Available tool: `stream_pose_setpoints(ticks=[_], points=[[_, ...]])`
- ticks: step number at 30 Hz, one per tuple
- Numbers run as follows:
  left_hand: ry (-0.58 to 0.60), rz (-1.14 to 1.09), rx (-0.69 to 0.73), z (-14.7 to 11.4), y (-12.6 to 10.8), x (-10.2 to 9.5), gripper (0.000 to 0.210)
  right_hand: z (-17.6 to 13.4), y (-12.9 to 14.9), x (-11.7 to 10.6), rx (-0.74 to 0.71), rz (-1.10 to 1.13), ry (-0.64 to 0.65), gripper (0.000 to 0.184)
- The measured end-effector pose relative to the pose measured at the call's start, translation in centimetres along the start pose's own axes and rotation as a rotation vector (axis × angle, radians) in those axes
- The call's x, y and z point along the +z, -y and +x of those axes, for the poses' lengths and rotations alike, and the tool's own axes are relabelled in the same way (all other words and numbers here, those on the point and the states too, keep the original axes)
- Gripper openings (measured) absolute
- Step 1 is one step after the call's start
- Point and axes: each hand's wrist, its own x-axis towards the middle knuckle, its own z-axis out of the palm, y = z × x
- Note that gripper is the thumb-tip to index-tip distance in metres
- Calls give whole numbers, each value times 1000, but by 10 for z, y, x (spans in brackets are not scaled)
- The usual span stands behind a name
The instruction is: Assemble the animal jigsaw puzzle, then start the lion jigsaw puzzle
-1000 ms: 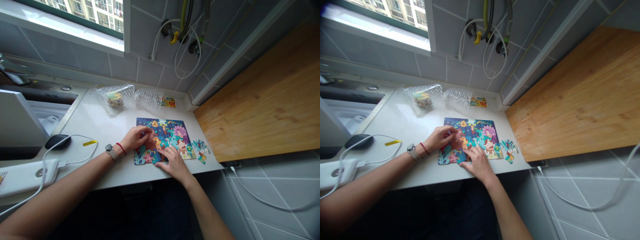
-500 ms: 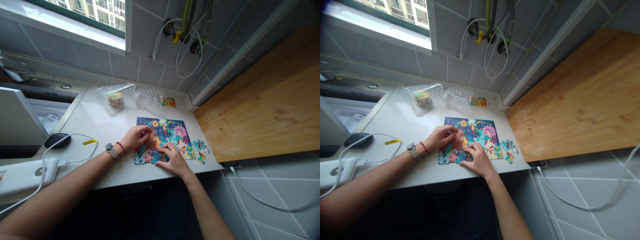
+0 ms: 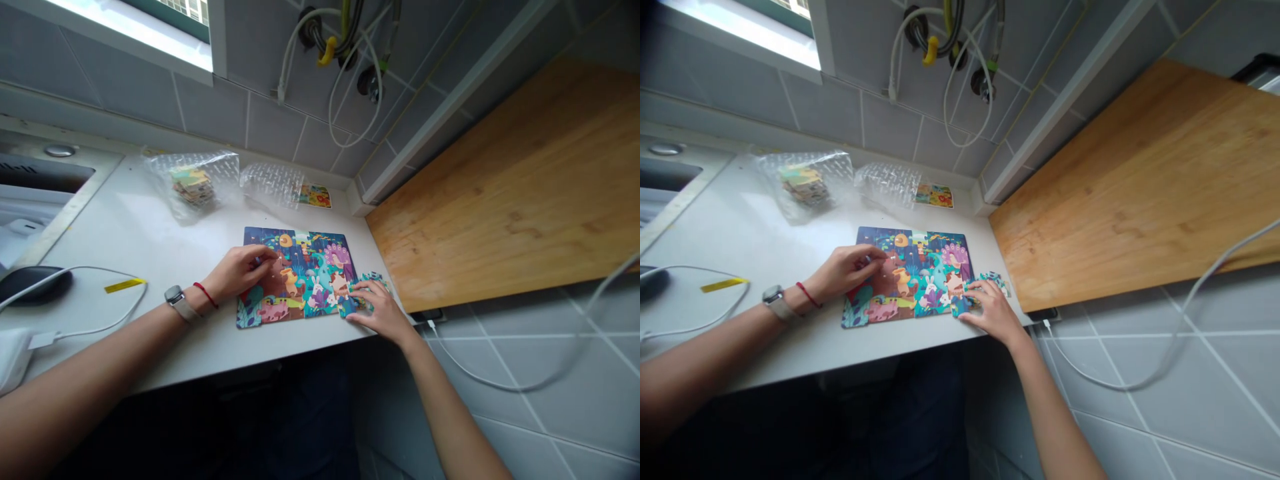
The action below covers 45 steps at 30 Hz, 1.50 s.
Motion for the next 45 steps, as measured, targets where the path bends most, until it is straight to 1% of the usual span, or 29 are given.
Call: stream_pose_setpoints(ticks=[4,7,10,13,16,21,25,30,36,38,42,45], points=[[-40,-11,-22,1,1,-1,21,10,0,3,-27,-13,53,52],[-52,-5,-23,1,2,-1,21,15,0,1,-29,-16,70,50],[-44,4,-31,1,1,-1,21,15,0,0,-8,-22,76,48],[-37,2,-35,1,0,-1,20,15,0,0,-4,-27,85,53],[-33,2,-38,1,-1,-1,20,15,1,1,-39,-31,115,54],[-23,3,-49,0,0,-1,21,18,1,4,-77,-21,155,51],[-19,5,-58,1,0,-1,22,19,0,6,-67,-12,152,49],[-15,14,-63,1,-1,-2,24,20,0,6,-32,24,140,53],[-16,24,-61,0,1,-1,24,20,-1,3,-63,97,109,45],[-17,24,-59,0,1,-2,23,21,-3,1,-51,110,84,42],[-19,26,-59,0,1,-2,23,30,-8,-1,-4,84,26,41],[-16,26,-57,0,1,-2,23,42,-11,2,-6,54,48,41]])
